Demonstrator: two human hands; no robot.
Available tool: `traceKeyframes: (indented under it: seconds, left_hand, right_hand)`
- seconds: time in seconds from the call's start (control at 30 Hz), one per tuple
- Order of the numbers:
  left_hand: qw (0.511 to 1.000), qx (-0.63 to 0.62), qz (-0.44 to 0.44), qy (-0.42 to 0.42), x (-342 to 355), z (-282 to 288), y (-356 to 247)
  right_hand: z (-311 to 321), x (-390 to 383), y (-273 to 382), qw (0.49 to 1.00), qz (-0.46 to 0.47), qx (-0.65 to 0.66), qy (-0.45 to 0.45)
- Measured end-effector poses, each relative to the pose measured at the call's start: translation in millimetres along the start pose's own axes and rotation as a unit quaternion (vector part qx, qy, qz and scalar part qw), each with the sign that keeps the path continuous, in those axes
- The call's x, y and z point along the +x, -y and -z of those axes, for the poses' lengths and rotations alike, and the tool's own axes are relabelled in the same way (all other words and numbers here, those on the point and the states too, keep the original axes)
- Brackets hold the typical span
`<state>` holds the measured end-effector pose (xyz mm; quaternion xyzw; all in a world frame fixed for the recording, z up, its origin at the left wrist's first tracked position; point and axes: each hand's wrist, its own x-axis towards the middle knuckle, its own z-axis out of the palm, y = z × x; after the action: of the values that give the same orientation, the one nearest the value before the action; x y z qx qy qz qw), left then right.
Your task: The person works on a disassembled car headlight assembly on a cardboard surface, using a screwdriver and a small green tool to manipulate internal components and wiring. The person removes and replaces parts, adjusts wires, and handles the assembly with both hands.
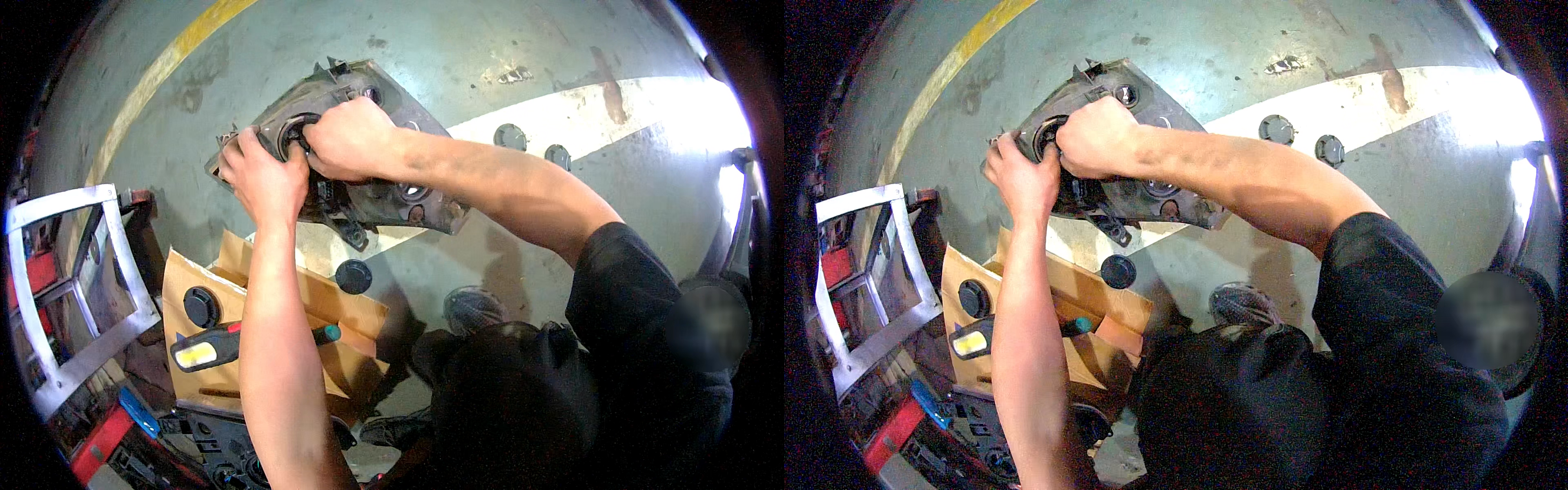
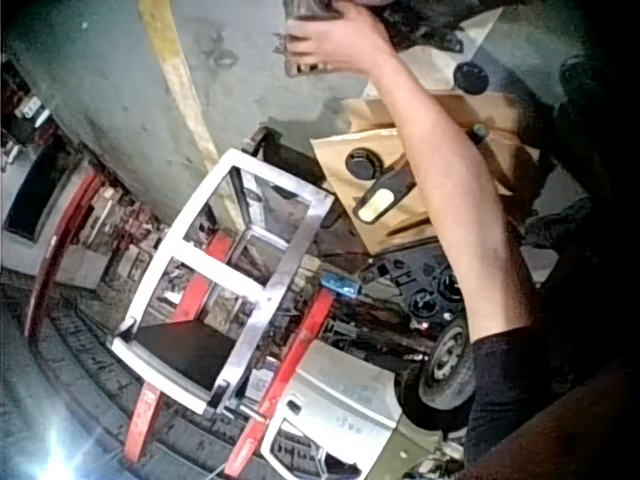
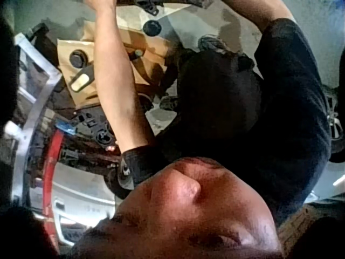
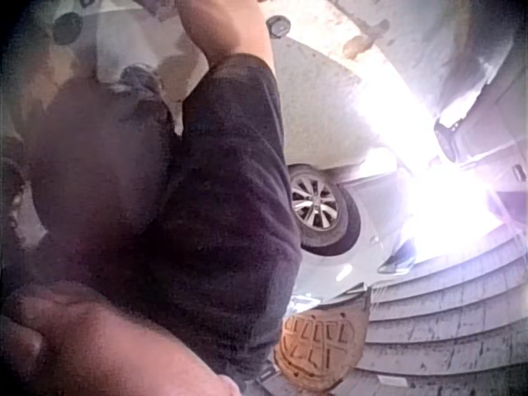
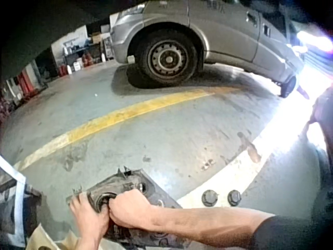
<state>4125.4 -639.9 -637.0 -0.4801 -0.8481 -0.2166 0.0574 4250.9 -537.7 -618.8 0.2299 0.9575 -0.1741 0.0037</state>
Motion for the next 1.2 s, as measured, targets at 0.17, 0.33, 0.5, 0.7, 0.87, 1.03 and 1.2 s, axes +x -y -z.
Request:
traceKeyframes:
  seconds: [0.17,0.33,0.5,0.7,0.87,1.03,1.2]
  left_hand:
    - [1.000,0.000,0.020,0.006,-1.2,1.3,-1.9]
    - [1.000,0.021,0.012,0.002,0.2,-0.4,-0.1]
    - [1.000,0.026,0.009,0.007,2.0,-2.7,0.6]
    - [0.999,0.031,0.012,0.007,2.2,-1.4,0.2]
    - [0.999,0.046,0.019,0.020,1.7,0.9,-2.4]
    - [0.998,0.054,0.021,0.020,1.8,3.0,-3.9]
    - [0.998,0.053,0.028,0.012,-1.4,1.4,-7.0]
  right_hand:
    - [-3.5,-11.1,1.4,0.998,0.014,0.005,-0.054]
    - [4.9,-8.4,3.6,1.000,0.000,0.022,-0.022]
    - [9.5,4.5,-1.4,0.998,0.004,-0.018,0.052]
    - [17.8,13.2,-4.6,0.994,0.026,-0.056,0.091]
    - [27.3,13.6,-5.8,0.972,0.113,-0.187,0.085]
    - [21.2,16.0,-12.7,0.965,0.178,-0.189,0.024]
    - [8.5,10.6,-16.7,0.963,0.208,-0.165,-0.034]
